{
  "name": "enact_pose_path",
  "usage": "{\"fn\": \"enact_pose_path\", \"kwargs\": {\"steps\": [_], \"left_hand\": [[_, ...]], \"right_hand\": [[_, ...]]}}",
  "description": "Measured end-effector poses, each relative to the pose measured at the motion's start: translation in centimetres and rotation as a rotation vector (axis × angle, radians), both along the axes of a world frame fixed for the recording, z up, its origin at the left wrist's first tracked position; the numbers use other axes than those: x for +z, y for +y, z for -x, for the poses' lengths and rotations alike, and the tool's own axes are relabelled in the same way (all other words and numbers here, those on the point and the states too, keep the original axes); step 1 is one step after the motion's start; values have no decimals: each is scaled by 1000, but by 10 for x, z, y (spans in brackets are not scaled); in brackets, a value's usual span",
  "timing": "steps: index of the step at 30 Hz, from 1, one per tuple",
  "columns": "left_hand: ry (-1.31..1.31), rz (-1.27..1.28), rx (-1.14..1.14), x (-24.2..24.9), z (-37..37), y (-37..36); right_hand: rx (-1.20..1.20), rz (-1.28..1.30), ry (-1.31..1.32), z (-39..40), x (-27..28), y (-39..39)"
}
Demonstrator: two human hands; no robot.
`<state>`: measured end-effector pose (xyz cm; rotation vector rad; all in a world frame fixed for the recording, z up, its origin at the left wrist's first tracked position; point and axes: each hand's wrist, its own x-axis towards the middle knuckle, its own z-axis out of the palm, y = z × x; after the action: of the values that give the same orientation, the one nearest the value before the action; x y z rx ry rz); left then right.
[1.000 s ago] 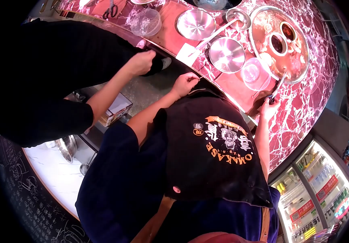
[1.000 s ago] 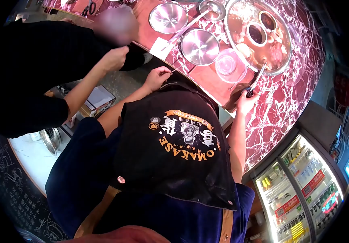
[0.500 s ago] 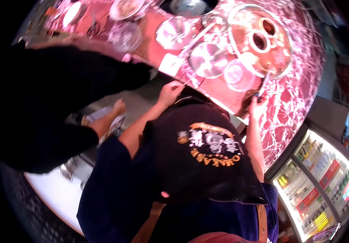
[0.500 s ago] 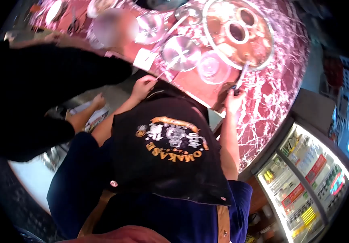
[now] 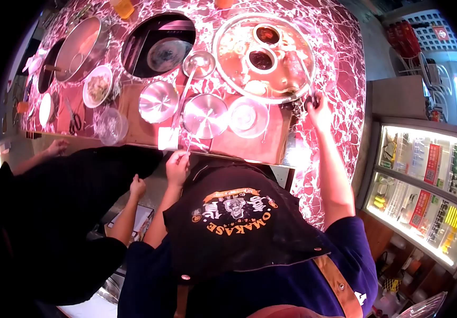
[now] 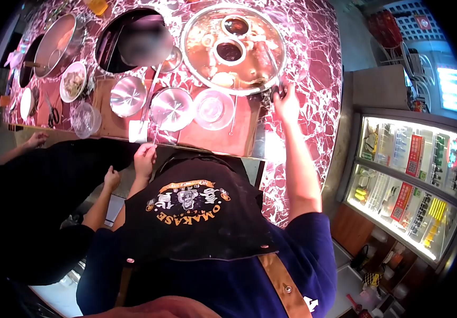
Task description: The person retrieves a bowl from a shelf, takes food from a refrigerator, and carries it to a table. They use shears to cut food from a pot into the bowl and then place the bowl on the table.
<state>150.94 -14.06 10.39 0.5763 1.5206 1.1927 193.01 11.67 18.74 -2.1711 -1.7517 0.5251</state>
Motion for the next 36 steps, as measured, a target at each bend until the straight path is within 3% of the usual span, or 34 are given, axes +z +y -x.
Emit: {"fn": "enact_pose_path", "kwargs": {"steps": [5,9,14,16,20,22,23,24,27,28,29,36], "left_hand": [[135,21,36,31,-5,20],[159,-35,41,60,-12,45],[219,-65,-83,79,-18,105],[343,-68,-148,92,-23,142],[423,-90,-366,105,-44,252],[660,-340,-453,100,-68,316],[694,-296,-523,102,-83,348],[775,-411,-497,74,-95,382],[712,-317,-598,64,-141,453],[853,-319,-602,56,-153,469],[995,-322,-604,53,-163,480],[1114,-312,-587,36,-211,522]], "right_hand": [[304,-18,-574,-20,29,130],[427,-1,-645,-13,1,190],[364,45,-404,-19,-9,198],[299,27,-137,-35,2,191],[264,32,138,-67,20,184],[259,65,220,-76,20,184],[271,65,260,-82,14,186],[264,66,267,-84,10,186],[243,56,259,-85,1,185],[223,58,240,-82,3,184],[203,59,220,-79,4,183],[182,9,143,-74,0,188]]}}
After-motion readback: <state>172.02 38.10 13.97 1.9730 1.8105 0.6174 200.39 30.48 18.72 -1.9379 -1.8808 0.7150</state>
